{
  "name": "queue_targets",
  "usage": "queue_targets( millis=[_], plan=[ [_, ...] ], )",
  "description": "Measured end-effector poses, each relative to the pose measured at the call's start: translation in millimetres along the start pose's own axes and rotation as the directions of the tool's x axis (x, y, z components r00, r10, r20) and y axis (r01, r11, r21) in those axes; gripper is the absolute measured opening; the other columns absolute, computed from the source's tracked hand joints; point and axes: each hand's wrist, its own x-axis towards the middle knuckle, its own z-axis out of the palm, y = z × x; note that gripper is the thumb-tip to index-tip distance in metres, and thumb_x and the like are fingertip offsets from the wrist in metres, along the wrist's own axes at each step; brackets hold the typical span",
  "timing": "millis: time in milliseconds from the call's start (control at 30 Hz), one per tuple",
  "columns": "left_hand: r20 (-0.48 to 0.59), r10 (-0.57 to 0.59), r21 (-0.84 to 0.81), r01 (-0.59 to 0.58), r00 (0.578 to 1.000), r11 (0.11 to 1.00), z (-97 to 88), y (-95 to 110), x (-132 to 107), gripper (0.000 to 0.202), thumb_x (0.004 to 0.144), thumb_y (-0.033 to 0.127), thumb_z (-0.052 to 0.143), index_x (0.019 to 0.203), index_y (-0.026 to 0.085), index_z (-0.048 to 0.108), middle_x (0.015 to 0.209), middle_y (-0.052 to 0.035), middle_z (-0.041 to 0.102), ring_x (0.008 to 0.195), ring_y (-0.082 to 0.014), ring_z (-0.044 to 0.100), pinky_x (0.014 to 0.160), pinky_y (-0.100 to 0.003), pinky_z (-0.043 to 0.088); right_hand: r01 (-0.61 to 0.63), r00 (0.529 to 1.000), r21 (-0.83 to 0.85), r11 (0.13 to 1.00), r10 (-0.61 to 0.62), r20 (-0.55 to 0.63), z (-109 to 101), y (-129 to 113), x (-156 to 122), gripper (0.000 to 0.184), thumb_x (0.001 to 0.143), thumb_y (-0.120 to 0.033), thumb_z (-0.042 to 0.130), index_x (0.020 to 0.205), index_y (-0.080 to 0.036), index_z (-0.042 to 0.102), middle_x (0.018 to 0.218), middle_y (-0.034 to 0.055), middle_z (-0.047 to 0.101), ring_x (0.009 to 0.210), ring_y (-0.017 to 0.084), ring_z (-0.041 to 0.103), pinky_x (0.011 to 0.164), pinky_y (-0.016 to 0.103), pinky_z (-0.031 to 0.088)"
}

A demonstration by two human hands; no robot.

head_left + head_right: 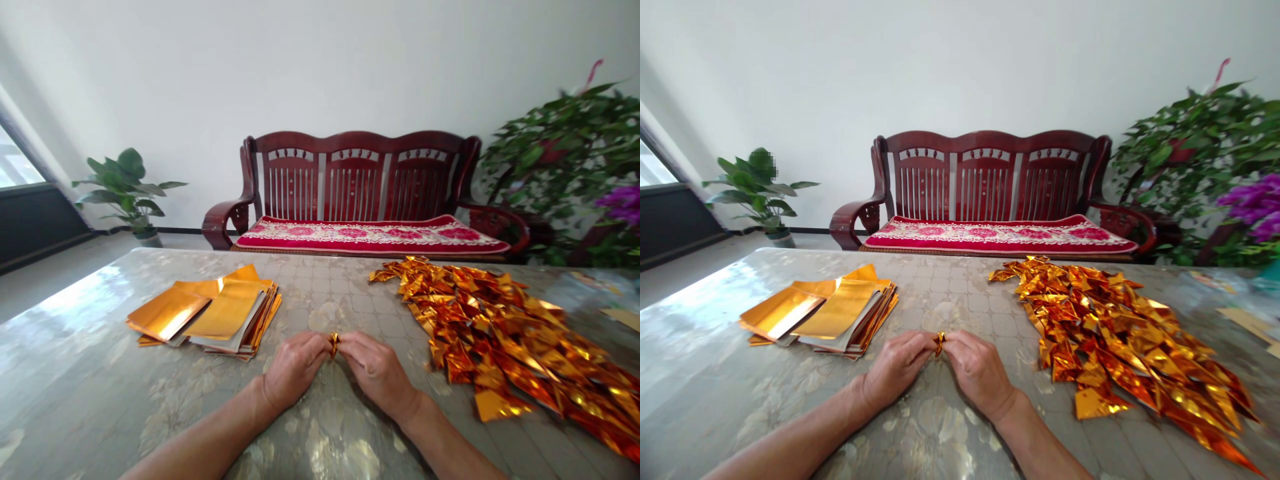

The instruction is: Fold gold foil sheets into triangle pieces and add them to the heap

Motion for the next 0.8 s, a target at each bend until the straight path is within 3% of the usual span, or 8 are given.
queue_targets(
  millis=[267,567,800],
  plan=[
    [0.119,0.167,0.137,-0.183,0.979,0.973,-7.4,4.9,4.5,0.025,0.100,0.020,0.037,0.086,0.020,0.057,0.086,-0.0039,0.064,0.081,-0.0153,0.059,0.074,-0.025,0.045,0.046,0.993,-0.068,0.997,-0.038,0.109,-0.8,-0.6,0.1,0.022,0.094,-0.008,0.046,0.087,-0.018,0.064,0.092,0.0074,0.069,0.088,0.017,0.064,0.079,0.029,0.053],
    [0.223,0.227,0.202,-0.272,0.948,0.941,-6.4,6.9,3.3,0.017,0.092,0.009,0.042,0.090,0.020,0.054,0.093,-0.0037,0.062,0.084,-0.0162,0.058,0.075,-0.025,0.045,0.091,0.990,-0.104,0.990,-0.079,0.118,-0.1,-1.7,-3.2,0.028,0.096,-0.007,0.039,0.085,-0.018,0.063,0.084,0.0068,0.066,0.082,0.017,0.061,0.075,0.027,0.050],
    [0.253,0.244,0.241,-0.305,0.936,0.921,-4.6,9.4,3.4,0.014,0.089,0.009,0.044,0.084,0.020,0.050,0.087,-0.0025,0.060,0.077,-0.0159,0.056,0.070,-0.025,0.043,0.118,0.984,-0.165,0.979,-0.094,0.150,-3.3,-0.6,-0.9,0.029,0.098,-0.013,0.039,0.079,-0.019,0.061,0.079,0.0051,0.064,0.074,0.018,0.058,0.068,0.029,0.044]
  ],
)
